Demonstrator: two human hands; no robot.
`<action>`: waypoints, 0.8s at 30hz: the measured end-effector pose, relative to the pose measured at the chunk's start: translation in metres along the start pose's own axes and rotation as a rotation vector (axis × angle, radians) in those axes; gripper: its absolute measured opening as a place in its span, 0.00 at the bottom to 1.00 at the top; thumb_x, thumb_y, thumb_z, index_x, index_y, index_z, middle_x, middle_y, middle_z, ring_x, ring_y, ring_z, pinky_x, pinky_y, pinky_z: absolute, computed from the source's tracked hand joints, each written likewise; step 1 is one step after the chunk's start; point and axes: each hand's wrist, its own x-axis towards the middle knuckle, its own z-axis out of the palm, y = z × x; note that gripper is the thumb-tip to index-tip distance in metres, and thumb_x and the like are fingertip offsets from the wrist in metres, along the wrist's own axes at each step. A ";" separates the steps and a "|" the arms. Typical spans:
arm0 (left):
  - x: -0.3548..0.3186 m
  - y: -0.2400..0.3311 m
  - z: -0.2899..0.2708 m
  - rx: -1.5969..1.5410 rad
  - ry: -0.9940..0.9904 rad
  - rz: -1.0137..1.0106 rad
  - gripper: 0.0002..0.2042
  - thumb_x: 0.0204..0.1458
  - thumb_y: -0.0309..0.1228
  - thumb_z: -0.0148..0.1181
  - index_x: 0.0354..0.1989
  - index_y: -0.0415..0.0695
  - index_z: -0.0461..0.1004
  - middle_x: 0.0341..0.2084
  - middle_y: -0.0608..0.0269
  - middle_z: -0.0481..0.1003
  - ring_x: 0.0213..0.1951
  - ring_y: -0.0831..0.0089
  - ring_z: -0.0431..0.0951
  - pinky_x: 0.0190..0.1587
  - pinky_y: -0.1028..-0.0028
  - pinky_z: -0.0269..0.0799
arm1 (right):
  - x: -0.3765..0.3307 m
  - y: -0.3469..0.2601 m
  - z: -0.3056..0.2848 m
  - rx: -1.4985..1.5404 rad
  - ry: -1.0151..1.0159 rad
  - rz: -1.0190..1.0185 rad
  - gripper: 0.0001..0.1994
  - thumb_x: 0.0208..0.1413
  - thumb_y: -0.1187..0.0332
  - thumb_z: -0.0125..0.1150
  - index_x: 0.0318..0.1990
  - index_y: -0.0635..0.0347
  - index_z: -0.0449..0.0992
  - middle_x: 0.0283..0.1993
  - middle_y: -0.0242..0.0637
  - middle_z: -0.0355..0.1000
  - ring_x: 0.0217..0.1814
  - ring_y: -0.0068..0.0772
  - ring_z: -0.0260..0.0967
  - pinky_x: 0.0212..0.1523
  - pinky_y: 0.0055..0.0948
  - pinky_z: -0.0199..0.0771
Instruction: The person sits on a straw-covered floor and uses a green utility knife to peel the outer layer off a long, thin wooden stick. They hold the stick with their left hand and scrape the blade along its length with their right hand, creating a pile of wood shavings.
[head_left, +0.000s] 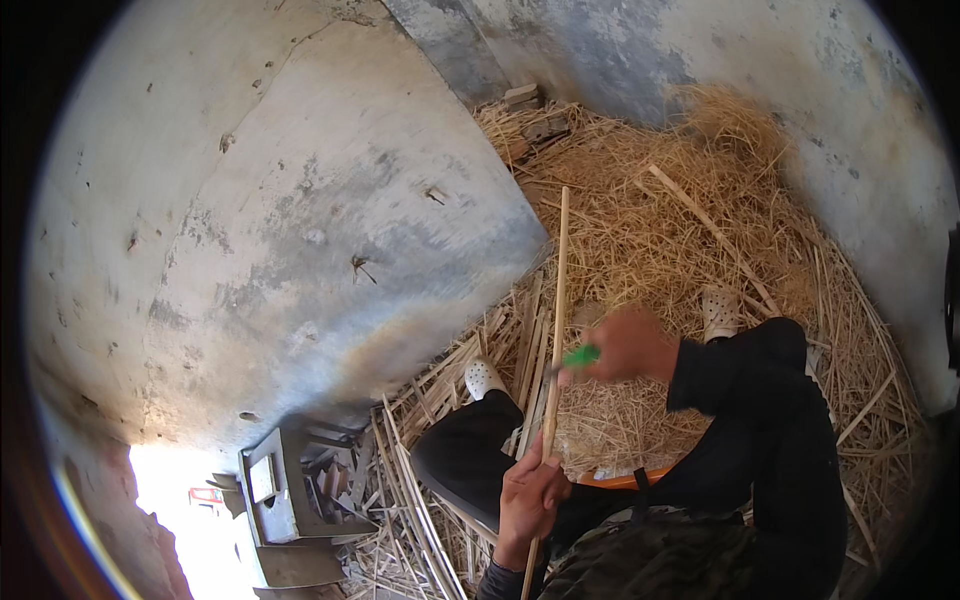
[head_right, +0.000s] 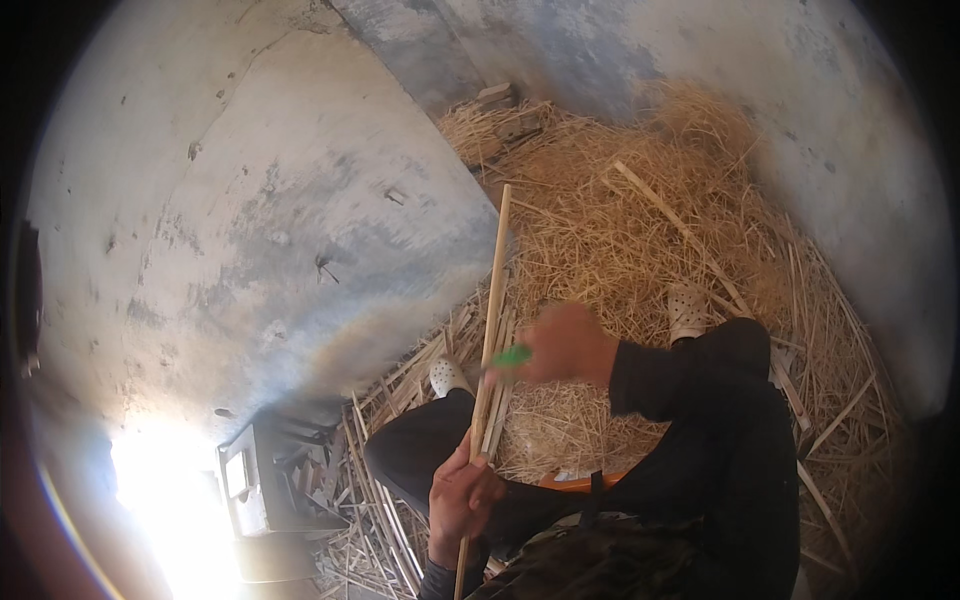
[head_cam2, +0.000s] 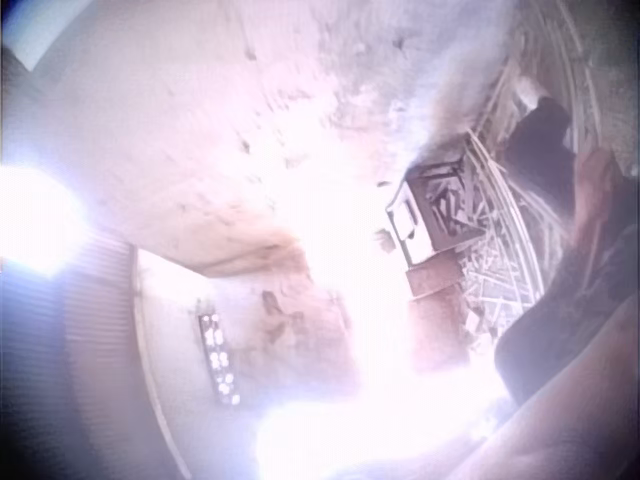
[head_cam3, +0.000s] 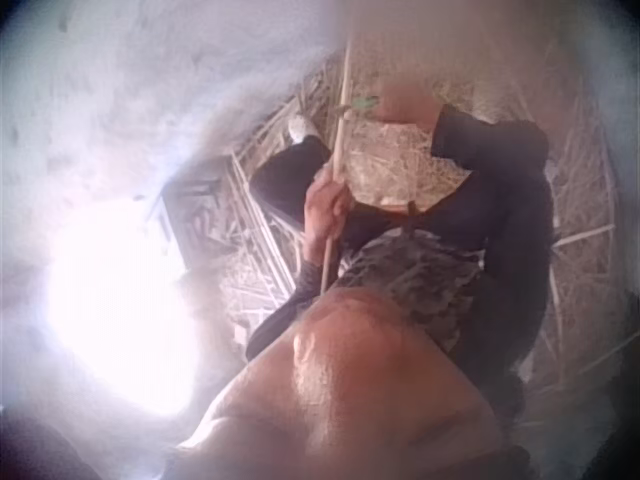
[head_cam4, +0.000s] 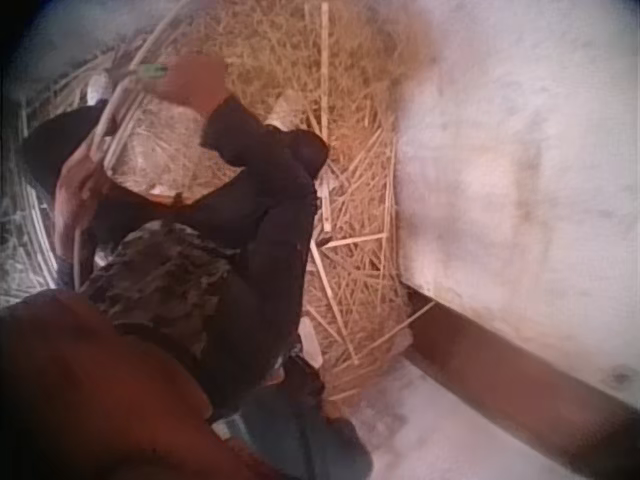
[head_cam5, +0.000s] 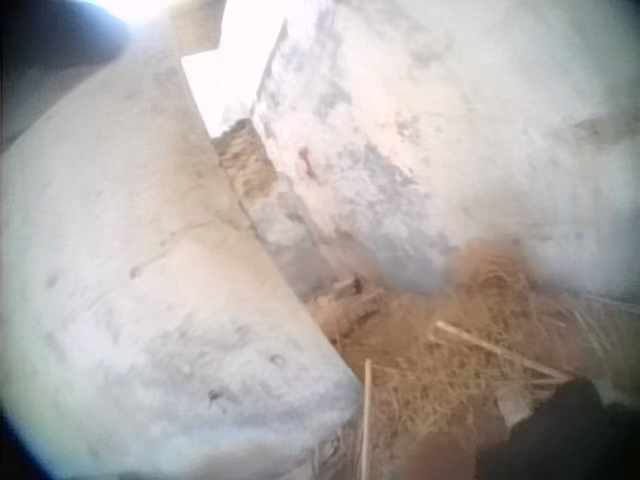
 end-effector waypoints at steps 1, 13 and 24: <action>-0.001 0.000 0.003 0.051 0.025 -0.008 0.25 0.60 0.22 0.49 0.67 0.39 0.55 0.12 0.77 0.56 0.14 0.86 0.54 0.22 0.82 0.55 | 0.006 0.011 -0.002 0.007 0.014 0.052 0.38 0.47 0.26 0.48 0.13 0.56 0.74 0.05 0.31 0.56 0.06 0.31 0.53 0.10 0.35 0.55; -0.006 0.009 0.018 0.698 0.063 0.133 0.25 0.61 0.28 0.51 0.66 0.36 0.56 0.18 0.80 0.61 0.21 0.91 0.56 0.22 0.86 0.51 | 0.020 0.033 -0.019 -0.038 0.048 0.168 0.39 0.46 0.22 0.42 0.08 0.51 0.66 0.04 0.28 0.49 0.06 0.27 0.51 0.10 0.33 0.49; -0.008 0.003 0.008 0.631 0.068 0.184 0.25 0.61 0.27 0.51 0.66 0.35 0.56 0.20 0.80 0.63 0.23 0.91 0.59 0.26 0.87 0.54 | 0.021 0.025 -0.016 -0.048 0.043 0.089 0.40 0.48 0.22 0.38 0.07 0.51 0.65 0.05 0.28 0.50 0.06 0.25 0.52 0.09 0.31 0.51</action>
